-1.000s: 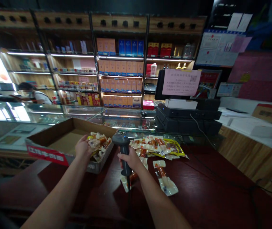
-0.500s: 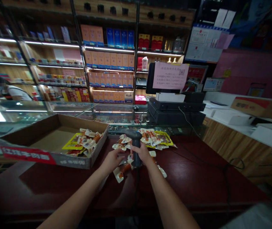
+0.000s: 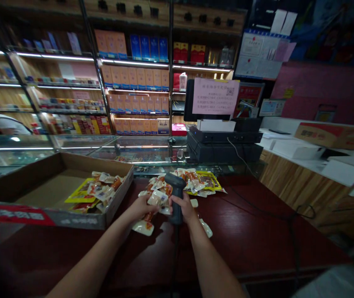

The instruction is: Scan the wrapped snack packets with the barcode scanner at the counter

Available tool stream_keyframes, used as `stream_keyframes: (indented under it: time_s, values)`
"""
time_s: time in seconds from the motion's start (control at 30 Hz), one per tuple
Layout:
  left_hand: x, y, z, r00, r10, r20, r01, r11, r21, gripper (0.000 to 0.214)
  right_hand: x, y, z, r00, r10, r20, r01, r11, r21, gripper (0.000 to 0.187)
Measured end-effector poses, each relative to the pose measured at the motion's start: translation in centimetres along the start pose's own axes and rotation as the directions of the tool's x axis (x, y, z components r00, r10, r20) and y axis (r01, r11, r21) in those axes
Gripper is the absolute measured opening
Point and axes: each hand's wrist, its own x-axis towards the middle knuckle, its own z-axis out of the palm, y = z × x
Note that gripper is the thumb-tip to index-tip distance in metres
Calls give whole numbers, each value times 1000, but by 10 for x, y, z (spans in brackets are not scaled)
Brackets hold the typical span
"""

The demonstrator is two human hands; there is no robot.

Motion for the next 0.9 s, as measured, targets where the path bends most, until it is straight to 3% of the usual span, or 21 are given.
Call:
stream_keyframes:
  time_s: [0.1,0.17,0.4,0.7,0.9]
  values:
    - [12,-15,-14,967,36,-252,-106,956,-272,37,-3,6,0,999,31,15,-30,999,-25,30]
    - [15,-24,-16,939,34,-341,-162,922,-352,39,-5,8,1,997,61,45,-57,995,-87,33]
    - [13,-38,-21,943,90,-321,-193,932,-306,36,-8,5,1,989,118,91,-89,957,-277,39]
    - [15,-40,-25,922,-69,-382,-60,947,-317,39,-13,3,-3,979,168,111,-82,835,-544,33]
    - [16,-40,-27,909,-70,-412,-53,959,-280,38,-13,4,-3,980,169,108,-72,799,-597,28]
